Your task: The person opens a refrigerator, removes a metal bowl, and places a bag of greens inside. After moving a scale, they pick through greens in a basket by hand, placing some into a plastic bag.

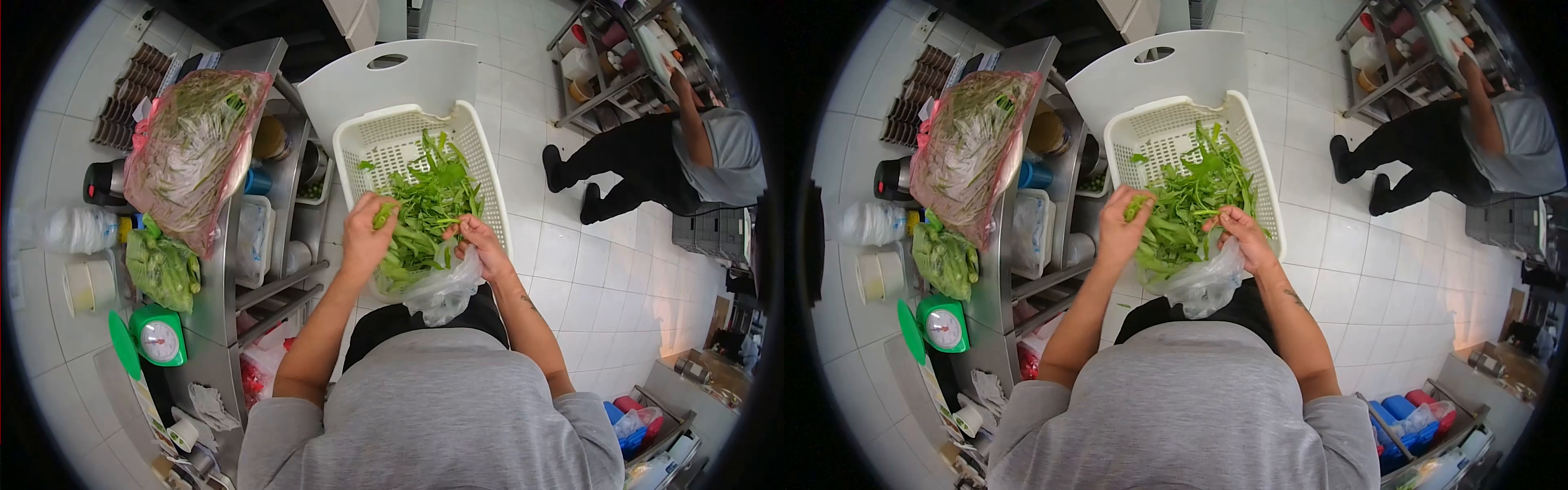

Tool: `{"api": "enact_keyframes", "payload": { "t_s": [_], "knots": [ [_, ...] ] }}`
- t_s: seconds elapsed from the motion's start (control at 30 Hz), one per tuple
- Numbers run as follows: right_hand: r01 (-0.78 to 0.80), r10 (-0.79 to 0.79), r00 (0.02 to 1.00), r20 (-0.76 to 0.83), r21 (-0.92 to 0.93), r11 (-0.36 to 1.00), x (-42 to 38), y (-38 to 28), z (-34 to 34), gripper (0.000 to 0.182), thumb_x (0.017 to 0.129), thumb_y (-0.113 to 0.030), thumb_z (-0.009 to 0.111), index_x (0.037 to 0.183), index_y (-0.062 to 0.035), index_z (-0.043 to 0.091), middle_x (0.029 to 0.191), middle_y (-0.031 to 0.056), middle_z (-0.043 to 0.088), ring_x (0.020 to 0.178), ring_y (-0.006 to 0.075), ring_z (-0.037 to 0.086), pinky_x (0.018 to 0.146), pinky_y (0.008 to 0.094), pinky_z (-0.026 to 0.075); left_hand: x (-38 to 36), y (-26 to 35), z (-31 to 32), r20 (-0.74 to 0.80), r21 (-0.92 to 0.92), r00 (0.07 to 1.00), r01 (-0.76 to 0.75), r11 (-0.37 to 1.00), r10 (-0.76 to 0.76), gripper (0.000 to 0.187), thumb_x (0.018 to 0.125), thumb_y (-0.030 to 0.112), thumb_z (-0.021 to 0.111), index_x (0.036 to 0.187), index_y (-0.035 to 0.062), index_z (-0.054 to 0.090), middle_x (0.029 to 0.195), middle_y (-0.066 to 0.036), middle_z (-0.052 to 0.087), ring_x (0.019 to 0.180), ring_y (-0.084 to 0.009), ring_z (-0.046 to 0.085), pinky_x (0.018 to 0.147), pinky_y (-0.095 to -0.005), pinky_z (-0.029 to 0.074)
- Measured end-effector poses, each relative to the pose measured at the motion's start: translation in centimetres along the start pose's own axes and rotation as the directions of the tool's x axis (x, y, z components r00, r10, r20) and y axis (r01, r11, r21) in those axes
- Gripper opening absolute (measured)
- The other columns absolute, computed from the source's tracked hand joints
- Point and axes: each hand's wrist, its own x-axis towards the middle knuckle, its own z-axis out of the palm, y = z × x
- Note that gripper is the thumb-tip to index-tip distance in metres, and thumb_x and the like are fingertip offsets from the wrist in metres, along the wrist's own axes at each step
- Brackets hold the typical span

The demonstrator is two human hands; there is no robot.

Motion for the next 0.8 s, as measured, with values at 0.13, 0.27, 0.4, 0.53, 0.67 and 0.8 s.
{"api": "enact_keyframes", "payload": {
  "t_s": [0.13,0.27,0.4,0.53,0.67,0.8],
  "knots": [
    [0.059,-0.057,0.998,0.019,-0.475,0.878,-0.2,-1.4,-0.7,0.010,0.093,-0.016,0.052,0.094,-0.0063,0.057,0.089,0.0066,0.065,0.073,0.0087,0.056,0.065,0.0239,0.047,0.8,1.4,-3.2,0.122,0.261,0.962,-0.270,0.927,0.246,0.013,0.075,0.002,0.065,0.087,0.0018,0.063,0.088,-0.012,0.061,0.086,-0.0285,0.057,0.077,-0.0364,0.045],
    [0.137,-0.112,0.990,0.081,-0.687,0.714,0.0,-0.9,2.3,0.010,0.088,-0.010,0.057,0.093,-0.0022,0.056,0.092,0.0066,0.064,0.081,0.0111,0.057,0.072,0.0253,0.047,-0.4,3.0,-2.0,0.293,0.231,0.917,-0.343,0.910,0.271,0.027,0.072,-0.001,0.064,0.098,0.0038,0.059,0.090,-0.012,0.062,0.091,-0.0281,0.057,0.083,-0.0364,0.037],
    [0.151,-0.083,0.988,0.129,-0.708,0.690,-0.5,1.3,5.1,0.016,0.080,-0.005,0.060,0.094,0.0014,0.055,0.092,0.0060,0.062,0.084,0.0117,0.057,0.072,0.0265,0.047,-2.4,1.5,1.3,0.405,0.207,0.883,-0.340,0.917,0.236,0.044,0.067,-0.002,0.065,0.108,0.0060,0.051,0.090,-0.012,0.063,0.093,-0.0290,0.058,0.081,-0.0368,0.036],
    [0.141,0.028,0.980,0.195,-0.797,0.587,-1.2,3.1,3.5,0.017,0.079,-0.007,0.061,0.095,-0.0027,0.055,0.093,0.0090,0.063,0.082,0.0228,0.061,0.069,0.0339,0.049,-4.5,-0.3,1.5,0.577,0.269,0.817,-0.203,0.941,0.011,0.044,0.066,0.000,0.066,0.106,0.0063,0.049,0.090,-0.012,0.063,0.089,-0.0306,0.059,0.077,-0.0389,0.037],
    [0.226,0.023,0.974,0.226,-0.974,0.002,-1.8,2.5,1.8,0.013,0.084,-0.018,0.057,0.093,-0.0079,0.057,0.094,0.0140,0.063,0.083,0.0352,0.061,0.069,0.0443,0.049,-5.6,-2.9,0.5,0.632,0.410,0.772,-0.262,0.874,-0.066,0.036,0.071,0.008,0.066,0.103,0.0062,0.049,0.086,-0.014,0.063,0.082,-0.0325,0.060,0.074,-0.0402,0.039],
    [0.225,-0.087,0.966,0.244,-0.956,-0.189,-1.4,2.4,-4.1,0.010,0.084,-0.017,0.055,0.086,-0.0089,0.060,0.089,0.0124,0.062,0.079,0.0336,0.063,0.068,0.0447,0.050,-3.5,-4.4,-1.5,0.499,0.468,0.852,-0.114,0.876,-0.156,0.029,0.076,0.018,0.067,0.098,0.0052,0.053,0.083,-0.017,0.062,0.083,-0.0369,0.059,0.072,-0.0452,0.041]
  ]
}}
